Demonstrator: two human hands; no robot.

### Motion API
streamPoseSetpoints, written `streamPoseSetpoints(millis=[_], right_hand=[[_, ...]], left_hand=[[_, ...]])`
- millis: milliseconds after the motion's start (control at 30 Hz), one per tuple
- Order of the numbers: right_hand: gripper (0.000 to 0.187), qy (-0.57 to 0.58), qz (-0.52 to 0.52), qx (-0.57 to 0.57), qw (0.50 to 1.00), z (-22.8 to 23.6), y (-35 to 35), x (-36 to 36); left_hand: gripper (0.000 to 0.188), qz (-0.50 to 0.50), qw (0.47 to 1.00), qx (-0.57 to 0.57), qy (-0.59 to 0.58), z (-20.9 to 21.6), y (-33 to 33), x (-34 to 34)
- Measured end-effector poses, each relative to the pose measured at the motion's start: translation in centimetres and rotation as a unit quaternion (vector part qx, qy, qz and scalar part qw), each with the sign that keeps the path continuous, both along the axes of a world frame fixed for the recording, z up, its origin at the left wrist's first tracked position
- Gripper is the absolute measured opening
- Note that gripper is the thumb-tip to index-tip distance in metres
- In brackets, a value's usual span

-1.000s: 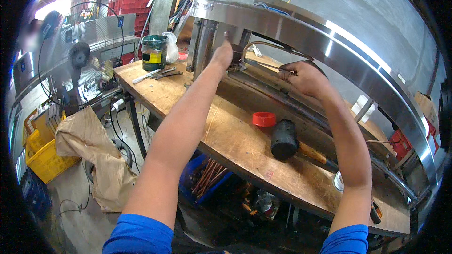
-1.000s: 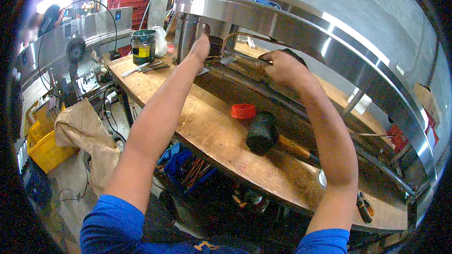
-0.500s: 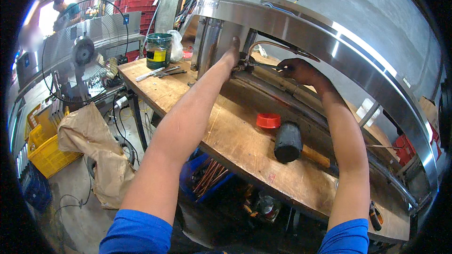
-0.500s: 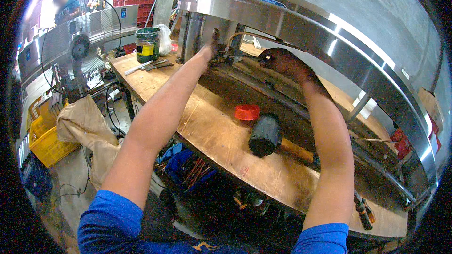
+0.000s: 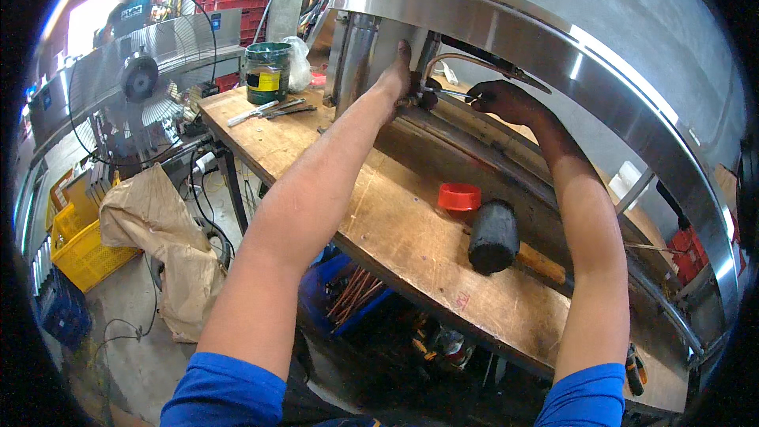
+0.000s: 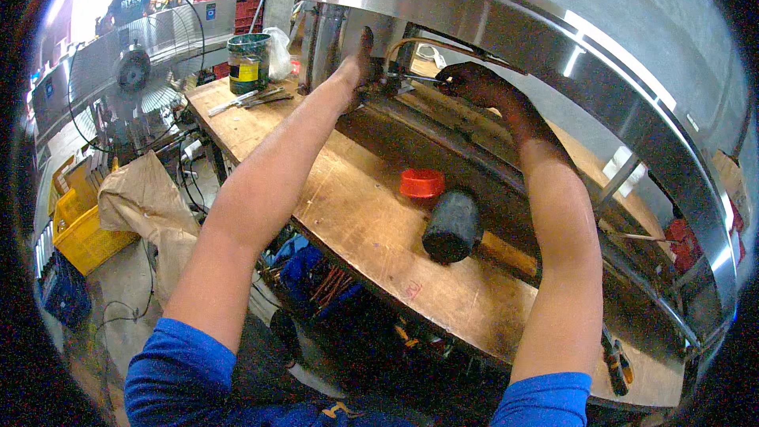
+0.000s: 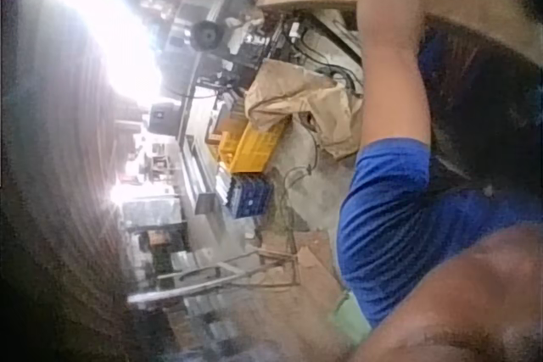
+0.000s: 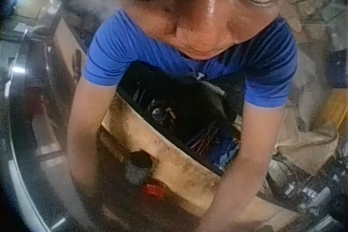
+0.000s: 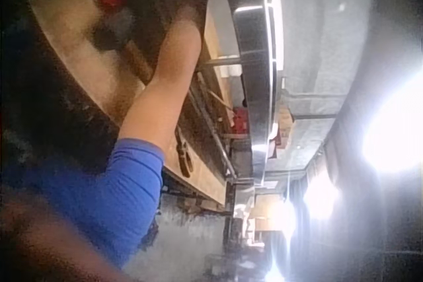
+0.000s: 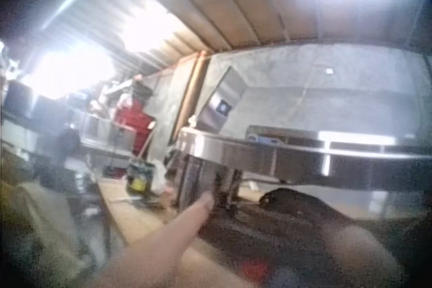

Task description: The person installs a faucet onto a stainless steel sink unit. They wrap the faucet threads with white tape, position the faucet, and tighten the mounting nuts using a wrench. The person also uses pliers to adjust the faucet and secures the connections.

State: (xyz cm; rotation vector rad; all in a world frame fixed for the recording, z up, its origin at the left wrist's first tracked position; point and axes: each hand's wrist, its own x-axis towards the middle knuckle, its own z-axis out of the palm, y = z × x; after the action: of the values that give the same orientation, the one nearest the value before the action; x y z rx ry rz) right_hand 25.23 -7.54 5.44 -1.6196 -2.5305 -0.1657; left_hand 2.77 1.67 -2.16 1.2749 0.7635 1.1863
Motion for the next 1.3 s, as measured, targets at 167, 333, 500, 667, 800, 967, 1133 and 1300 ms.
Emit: streamPoseSetpoints(millis=[167, 333, 500, 667, 800, 967, 1133, 1300], right_hand=[[0.030, 0.010, -0.002, 0.033, 0.999, -0.3, 0.3, -0.6], [0.028, -0.016, 0.031, 0.075, 0.997, -1.0, 1.7, -0.1], [0.029, -0.001, 0.026, 0.067, 0.997, -1.2, 2.0, 0.1], [0.031, 0.010, -0.002, 0.049, 0.999, -0.8, 0.8, -0.6], [0.032, 0.012, -0.011, 0.029, 0.999, -0.7, 0.1, -0.6], [0.033, 0.008, -0.012, 0.029, 0.999, -0.9, 0.1, -0.6], [0.037, -0.022, -0.022, 0.035, 0.999, -0.4, -0.9, -1.0], [0.062, -0.049, -0.086, -0.012, 0.995, 0.5, -2.4, -1.6]], left_hand=[[0.090, 0.052, 0.998, 0.035, 0.010, 0.0, -1.3, 0.1], [0.084, 0.031, 0.999, 0.010, 0.017, 0.2, -1.9, 0.3], [0.083, 0.013, 0.999, 0.018, 0.041, -0.1, -0.4, 0.2], [0.082, -0.027, 0.995, 0.087, 0.042, -0.4, -0.9, 0.2], [0.082, -0.008, 0.996, 0.071, 0.052, 0.0, -2.0, -0.1], [0.081, 0.016, 0.997, 0.038, 0.058, 0.3, -3.0, 0.0], [0.080, -0.007, 0.997, 0.061, 0.054, -0.1, -2.5, -0.1], [0.079, 0.010, 1.000, 0.001, 0.009, -0.3, -0.7, -0.1]])
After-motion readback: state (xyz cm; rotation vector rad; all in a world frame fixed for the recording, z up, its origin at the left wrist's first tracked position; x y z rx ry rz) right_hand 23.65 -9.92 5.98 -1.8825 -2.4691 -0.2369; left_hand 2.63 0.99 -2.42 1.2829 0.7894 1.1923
